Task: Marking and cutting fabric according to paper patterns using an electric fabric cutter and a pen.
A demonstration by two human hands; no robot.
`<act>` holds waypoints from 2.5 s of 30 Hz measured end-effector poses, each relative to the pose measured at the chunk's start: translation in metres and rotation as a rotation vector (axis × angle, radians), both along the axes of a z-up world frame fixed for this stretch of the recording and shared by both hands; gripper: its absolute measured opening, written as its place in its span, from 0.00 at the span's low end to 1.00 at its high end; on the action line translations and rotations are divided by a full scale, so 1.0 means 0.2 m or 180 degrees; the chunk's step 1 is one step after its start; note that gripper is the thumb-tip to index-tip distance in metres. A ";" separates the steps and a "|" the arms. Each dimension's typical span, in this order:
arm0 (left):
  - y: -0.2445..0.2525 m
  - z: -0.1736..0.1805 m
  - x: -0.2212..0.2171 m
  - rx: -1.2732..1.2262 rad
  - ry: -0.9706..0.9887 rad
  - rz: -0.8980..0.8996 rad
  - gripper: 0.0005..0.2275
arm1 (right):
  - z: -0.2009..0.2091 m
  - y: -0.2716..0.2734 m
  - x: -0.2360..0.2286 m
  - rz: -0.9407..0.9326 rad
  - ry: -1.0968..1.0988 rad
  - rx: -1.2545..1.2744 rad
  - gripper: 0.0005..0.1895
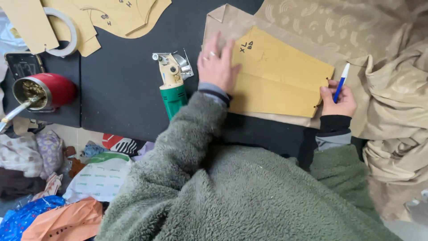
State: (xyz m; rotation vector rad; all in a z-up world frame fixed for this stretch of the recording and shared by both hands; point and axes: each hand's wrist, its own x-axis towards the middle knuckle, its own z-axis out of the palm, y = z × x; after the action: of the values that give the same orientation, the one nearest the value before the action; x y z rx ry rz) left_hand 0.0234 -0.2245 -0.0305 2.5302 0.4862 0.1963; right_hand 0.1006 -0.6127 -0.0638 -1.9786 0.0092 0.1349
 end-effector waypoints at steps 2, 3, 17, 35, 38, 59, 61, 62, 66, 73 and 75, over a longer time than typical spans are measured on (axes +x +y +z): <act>0.13 0.00 0.07 -0.0150 -0.0107 0.0215 0.34 | 0.00 0.01 -0.03 -0.0021 0.0051 0.0051 0.15; 0.20 0.00 0.12 -0.0280 -0.0256 0.0418 0.32 | 0.00 0.03 -0.03 -0.0052 0.0061 0.0123 0.15; 0.01 0.06 0.02 -0.0163 -0.0970 0.0202 0.06 | -0.03 0.00 -0.03 -0.0245 0.0267 0.0279 0.15; -0.20 0.09 -0.25 -0.0603 -0.0647 -0.0583 0.18 | -0.11 -0.02 -0.01 -0.0290 0.0307 0.0874 0.14; -0.37 0.05 -0.25 -0.0206 -0.0287 -0.1169 0.22 | -0.11 -0.03 -0.02 -0.0343 0.0249 0.0697 0.13; -1.05 -0.12 0.28 0.0550 -0.0084 -0.2297 0.43 | 0.40 0.15 -0.12 0.0236 -0.1466 -0.1081 0.11; -1.03 -0.12 0.26 0.0506 -0.0118 -0.2291 0.43 | 0.41 0.16 -0.14 0.0252 -0.1451 -0.1130 0.11; -1.02 -0.12 0.26 0.0535 -0.0186 -0.2256 0.44 | 0.41 0.16 -0.15 0.0264 -0.1385 -0.1072 0.11; -0.98 -0.09 0.25 0.0396 -0.0174 -0.2345 0.46 | 0.56 0.16 -0.33 0.0529 -0.1318 -0.1457 0.10; -0.94 -0.09 0.23 0.0325 -0.0232 -0.2371 0.45 | 0.61 0.08 -0.66 0.0564 -0.1087 -0.1340 0.11; -0.90 -0.12 0.23 0.0101 -0.0300 -0.2493 0.40 | 0.58 0.09 -0.57 -0.0210 -0.0884 -0.1002 0.09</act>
State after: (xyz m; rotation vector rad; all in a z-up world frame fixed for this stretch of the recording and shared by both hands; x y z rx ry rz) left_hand 0.0693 -0.4054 -0.0538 2.5230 -0.5536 0.0228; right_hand -0.0128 -0.5938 0.0518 -2.2932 -0.0893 -0.1964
